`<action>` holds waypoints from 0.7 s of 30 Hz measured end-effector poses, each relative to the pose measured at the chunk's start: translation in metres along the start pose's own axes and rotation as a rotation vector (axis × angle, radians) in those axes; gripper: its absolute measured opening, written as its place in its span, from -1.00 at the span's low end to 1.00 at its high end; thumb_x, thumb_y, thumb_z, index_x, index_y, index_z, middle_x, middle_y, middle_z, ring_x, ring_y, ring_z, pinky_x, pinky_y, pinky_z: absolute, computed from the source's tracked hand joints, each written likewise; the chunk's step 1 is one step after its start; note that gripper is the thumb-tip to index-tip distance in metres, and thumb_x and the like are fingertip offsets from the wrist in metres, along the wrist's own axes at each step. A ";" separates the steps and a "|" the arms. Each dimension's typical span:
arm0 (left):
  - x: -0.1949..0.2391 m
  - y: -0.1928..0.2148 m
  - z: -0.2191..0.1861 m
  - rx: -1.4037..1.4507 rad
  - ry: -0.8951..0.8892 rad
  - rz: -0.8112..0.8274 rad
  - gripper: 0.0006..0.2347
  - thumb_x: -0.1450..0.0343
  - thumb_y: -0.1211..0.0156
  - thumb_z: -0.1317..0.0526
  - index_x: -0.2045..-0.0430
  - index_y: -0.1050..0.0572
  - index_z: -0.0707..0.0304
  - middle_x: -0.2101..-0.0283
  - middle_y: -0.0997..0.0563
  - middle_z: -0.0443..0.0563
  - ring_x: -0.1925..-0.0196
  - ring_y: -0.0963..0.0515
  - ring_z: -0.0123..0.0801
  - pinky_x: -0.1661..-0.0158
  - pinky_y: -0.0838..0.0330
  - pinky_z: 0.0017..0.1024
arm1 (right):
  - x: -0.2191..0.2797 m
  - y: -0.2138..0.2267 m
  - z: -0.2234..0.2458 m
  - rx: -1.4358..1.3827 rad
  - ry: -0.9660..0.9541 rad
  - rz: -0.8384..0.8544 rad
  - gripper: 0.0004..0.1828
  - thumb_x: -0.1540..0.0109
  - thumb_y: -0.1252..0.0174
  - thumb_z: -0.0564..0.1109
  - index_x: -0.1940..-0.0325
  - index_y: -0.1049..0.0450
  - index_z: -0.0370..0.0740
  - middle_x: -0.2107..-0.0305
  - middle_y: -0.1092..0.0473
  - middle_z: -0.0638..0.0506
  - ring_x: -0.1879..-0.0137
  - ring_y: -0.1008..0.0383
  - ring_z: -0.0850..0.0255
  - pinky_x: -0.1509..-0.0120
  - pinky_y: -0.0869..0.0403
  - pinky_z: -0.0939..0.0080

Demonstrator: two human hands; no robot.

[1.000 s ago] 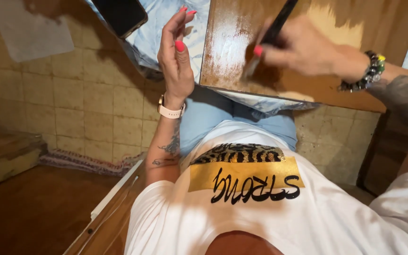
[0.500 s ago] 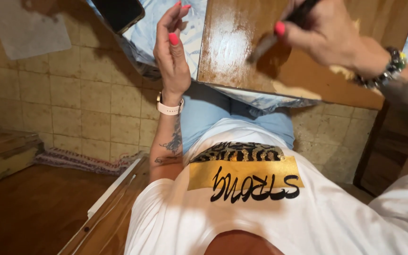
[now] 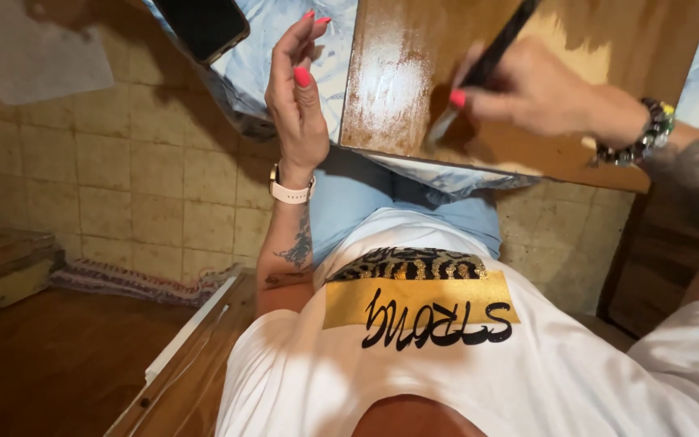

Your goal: Staining a square wooden board using a paintbrush and dark wood stain

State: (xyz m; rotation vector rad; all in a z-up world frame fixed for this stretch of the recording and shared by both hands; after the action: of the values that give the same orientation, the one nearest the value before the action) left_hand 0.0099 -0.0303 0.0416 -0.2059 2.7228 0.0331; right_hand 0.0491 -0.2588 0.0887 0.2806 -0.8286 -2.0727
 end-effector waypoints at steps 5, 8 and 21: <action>0.000 0.003 0.000 0.021 -0.012 -0.001 -0.64 -0.45 0.35 -0.02 0.02 -0.18 0.21 0.01 -0.37 0.06 -0.09 -0.38 -0.33 -0.06 -0.31 -0.42 | -0.001 0.022 -0.022 0.329 0.031 -0.361 -0.62 -0.39 0.19 0.00 0.39 -0.19 -0.34 0.60 -0.08 -0.04 0.51 -0.03 0.16 0.43 -0.05 0.18; -0.001 0.004 0.001 0.045 -0.011 0.008 -0.66 -0.46 0.35 0.01 0.02 -0.17 0.23 0.00 -0.36 0.08 -0.10 -0.37 -0.29 -0.13 -0.30 -0.37 | -0.015 0.005 0.021 0.028 0.058 -0.162 -0.80 -0.22 0.09 -0.10 0.36 -0.29 -0.31 0.68 -0.24 0.06 0.63 -0.18 0.36 0.59 -0.16 0.43; -0.001 0.011 0.003 0.107 -0.020 0.036 -0.60 -0.44 0.34 -0.04 0.01 -0.16 0.28 -0.01 -0.34 0.12 -0.12 -0.36 -0.29 -0.16 -0.27 -0.40 | -0.033 -0.007 0.023 0.094 0.079 -0.067 -0.78 -0.19 0.11 -0.07 0.40 -0.29 -0.29 0.75 -0.14 0.09 0.71 -0.05 0.35 0.68 -0.07 0.42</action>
State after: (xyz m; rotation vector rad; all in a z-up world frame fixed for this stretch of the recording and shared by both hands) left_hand 0.0107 -0.0190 0.0394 -0.1247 2.6996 -0.0995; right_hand 0.0538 -0.2198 0.0982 0.4436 -0.8809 -2.0733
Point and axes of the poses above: each hand's wrist, its own x-axis away from the middle knuckle, its own y-axis out of the back of the hand, z = x × y, the point moved 2 cm from there along -x, towards the middle knuckle
